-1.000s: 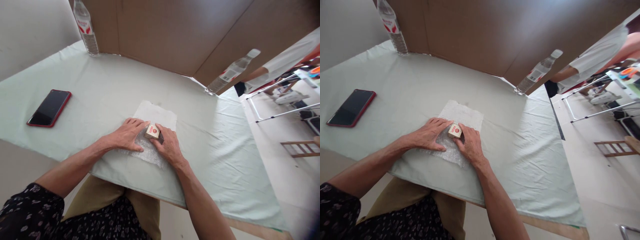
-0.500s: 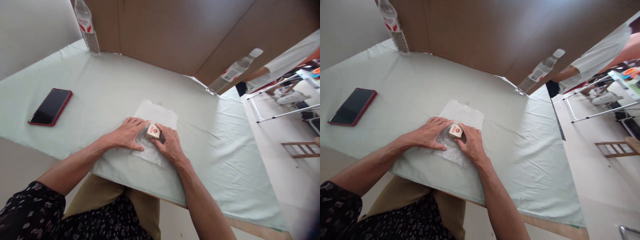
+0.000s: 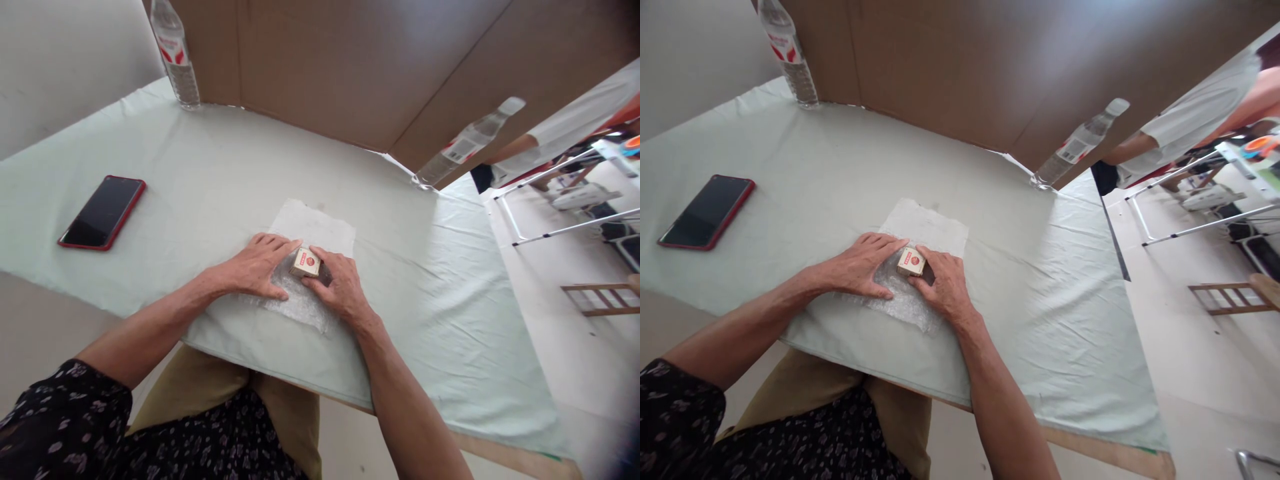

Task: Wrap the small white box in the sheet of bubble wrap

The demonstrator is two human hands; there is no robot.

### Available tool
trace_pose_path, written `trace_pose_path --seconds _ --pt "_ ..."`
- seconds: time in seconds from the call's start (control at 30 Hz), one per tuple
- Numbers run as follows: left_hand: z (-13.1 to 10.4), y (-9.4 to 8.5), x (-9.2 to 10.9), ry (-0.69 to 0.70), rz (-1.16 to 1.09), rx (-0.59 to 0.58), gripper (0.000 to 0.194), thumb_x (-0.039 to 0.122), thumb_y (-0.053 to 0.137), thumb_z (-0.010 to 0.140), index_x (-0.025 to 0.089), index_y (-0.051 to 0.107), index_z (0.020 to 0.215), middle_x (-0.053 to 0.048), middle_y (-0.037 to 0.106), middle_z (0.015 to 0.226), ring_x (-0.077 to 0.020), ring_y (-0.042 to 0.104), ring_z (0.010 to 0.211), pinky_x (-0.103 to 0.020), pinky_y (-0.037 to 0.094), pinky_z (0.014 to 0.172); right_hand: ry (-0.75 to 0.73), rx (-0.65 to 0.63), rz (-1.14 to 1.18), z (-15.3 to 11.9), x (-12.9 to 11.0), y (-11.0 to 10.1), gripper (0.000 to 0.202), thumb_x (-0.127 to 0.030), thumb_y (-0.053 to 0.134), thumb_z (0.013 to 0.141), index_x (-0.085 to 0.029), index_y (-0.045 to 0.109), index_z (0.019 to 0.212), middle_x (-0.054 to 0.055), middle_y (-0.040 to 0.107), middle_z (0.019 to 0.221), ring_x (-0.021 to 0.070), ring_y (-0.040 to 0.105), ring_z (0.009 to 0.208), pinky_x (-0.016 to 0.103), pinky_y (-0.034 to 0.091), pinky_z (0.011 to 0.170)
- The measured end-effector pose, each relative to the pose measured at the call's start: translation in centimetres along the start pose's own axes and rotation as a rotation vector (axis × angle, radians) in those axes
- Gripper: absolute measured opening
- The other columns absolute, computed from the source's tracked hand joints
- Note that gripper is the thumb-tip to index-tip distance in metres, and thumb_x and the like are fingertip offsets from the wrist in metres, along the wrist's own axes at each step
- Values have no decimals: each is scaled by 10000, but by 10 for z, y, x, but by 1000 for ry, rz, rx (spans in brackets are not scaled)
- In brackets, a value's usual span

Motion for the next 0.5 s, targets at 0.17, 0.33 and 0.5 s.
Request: trace_pose_path --seconds 0.17,0.33,0.5 --pt "0 -13 -4 -23 -106 92 765 378 625 801 200 349 1492 -137 511 1469 -329 462 1351 -500 341 1129 18 71 59 -1 -7 -27 580 -469 648 865 -244 505 1380 129 597 1372 308 586 1219 491 443 999" --pt "-2 -31 -9 -52 -189 284 508 222 538 804 177 575 1309 -102 640 1336 -261 583 1236 -439 449 1069 -110 113 -17 -32 -57 -58 286 -402 664 875 -259 633 1122 87 693 1200 283 626 1138 465 446 982" --pt "-2 -34 -3 4 -213 359 385 177 539 758 198 664 1122 -67 718 1172 -238 646 1115 -431 486 1021 -163 1 -330 -69 -84 -21 284 -231 649 849 -191 641 1130 167 641 1319 326 617 1101 510 442 941"
Point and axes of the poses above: each hand's wrist, its own z-axis towards the middle knuckle, its own y-axis out of the palm, x = y × z, the point moved 7 cm from there along z, towards the middle knuckle
